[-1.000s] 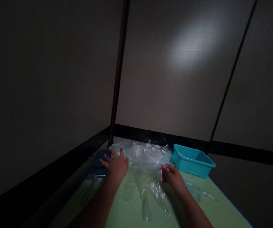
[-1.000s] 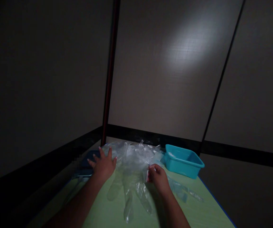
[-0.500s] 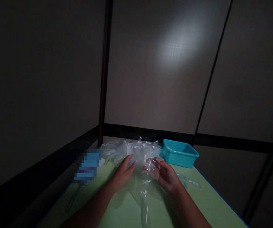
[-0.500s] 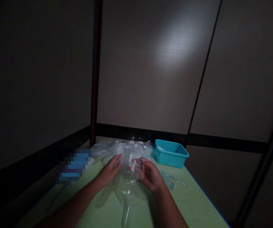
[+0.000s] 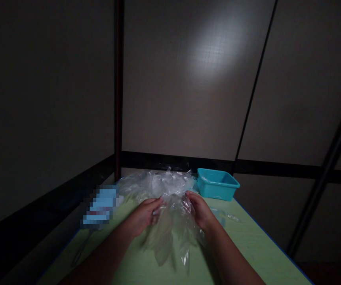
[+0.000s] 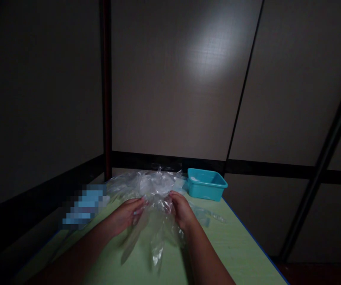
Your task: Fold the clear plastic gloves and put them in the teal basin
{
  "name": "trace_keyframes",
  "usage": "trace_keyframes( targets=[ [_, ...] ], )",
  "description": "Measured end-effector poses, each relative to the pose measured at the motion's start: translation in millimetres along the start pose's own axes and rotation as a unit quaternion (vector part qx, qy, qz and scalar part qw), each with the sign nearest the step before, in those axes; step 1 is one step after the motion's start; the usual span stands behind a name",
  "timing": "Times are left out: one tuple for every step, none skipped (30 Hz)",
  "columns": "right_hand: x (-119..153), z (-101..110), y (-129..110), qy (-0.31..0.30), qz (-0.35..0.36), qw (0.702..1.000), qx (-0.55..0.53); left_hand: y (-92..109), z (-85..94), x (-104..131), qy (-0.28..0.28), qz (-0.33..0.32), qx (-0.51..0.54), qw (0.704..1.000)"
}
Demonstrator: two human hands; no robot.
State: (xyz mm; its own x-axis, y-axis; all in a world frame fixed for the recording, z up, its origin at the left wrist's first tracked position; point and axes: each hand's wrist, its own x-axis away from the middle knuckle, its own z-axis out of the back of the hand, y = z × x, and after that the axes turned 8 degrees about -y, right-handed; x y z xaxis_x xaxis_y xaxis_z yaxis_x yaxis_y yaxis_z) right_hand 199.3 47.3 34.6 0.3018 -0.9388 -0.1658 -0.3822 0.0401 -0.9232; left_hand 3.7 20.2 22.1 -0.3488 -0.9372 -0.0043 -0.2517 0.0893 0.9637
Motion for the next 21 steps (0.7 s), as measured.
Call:
trace_keyframes(
  targets=[
    [-1,1,1,0.002,0.005,1.0,0.014,1,0.9,0,0.002,-0.005,0.004,1.0],
    [-2,2,2,0.004,0.01,0.999,0.034,2,2.0,0,0.005,-0.013,0.004,1.0],
    [-2,2,3,0.006,0.014,0.998,0.057,3,3.2,-1,0.009,-0.02,0.002,1.0],
    [-3,3,3,0.005,0.015,0.996,0.082,3,4.6,-1,0.015,-0.029,-0.001,0.999],
    [-3,3,4,0.005,0.016,0.994,0.111,3,5.9,-2,0.021,-0.038,-0.007,0.999],
    [-4,4,5,0.005,0.017,0.99,0.141,2,7.2,-3,0.028,-0.046,-0.014,0.998],
    [-5,5,6,0.006,0.017,0.985,0.174,2,8.6,-4,0.038,-0.056,-0.024,0.997],
    [-6,6,8,0.007,0.016,0.978,0.209,0,9.9,-5,0.048,-0.064,-0.038,0.996],
    [-7,8,9,0.011,0.017,0.969,0.245,-1,11.3,-7,0.059,-0.072,-0.055,0.994],
    [-9,10,10,0.018,0.021,0.96,0.28,-2,12.8,-8,0.069,-0.079,-0.077,0.991],
    [-10,13,11,0.028,0.027,0.948,0.315,-4,14.4,-10,0.081,-0.086,-0.102,0.988],
    [-11,16,12,0.043,0.036,0.936,0.348,-5,16.2,-11,0.096,-0.093,-0.129,0.983],
    [-11,19,13,0.06,0.049,0.923,0.378,-6,18.0,-13,0.112,-0.102,-0.159,0.975],
    [-11,21,12,0.078,0.063,0.91,0.403,-7,19.9,-14,0.131,-0.114,-0.19,0.966],
    [-11,23,12,0.094,0.076,0.899,0.42,-7,21.6,-16,0.152,-0.13,-0.219,0.955],
    [-11,24,11,0.112,0.092,0.887,0.439,-7,23.1,-16,0.174,-0.15,-0.247,0.941],
    [-10,25,9,0.133,0.114,0.869,0.463,-5,24.1,-16,0.196,-0.171,-0.271,0.927],
    [-10,24,6,0.158,0.141,0.844,0.494,-2,24.4,-16,0.215,-0.192,-0.289,0.913],
    [-9,22,3,0.186,0.173,0.81,0.528,1,24.1,-14,0.236,-0.217,-0.309,0.895],
    [-7,20,-1,0.214,0.209,0.772,0.561,5,23.1,-12,0.257,-0.247,-0.339,0.871],
    [-6,18,-5,0.24,0.245,0.732,0.589,10,21.3,-9,0.278,-0.279,-0.377,0.839]
  ],
)
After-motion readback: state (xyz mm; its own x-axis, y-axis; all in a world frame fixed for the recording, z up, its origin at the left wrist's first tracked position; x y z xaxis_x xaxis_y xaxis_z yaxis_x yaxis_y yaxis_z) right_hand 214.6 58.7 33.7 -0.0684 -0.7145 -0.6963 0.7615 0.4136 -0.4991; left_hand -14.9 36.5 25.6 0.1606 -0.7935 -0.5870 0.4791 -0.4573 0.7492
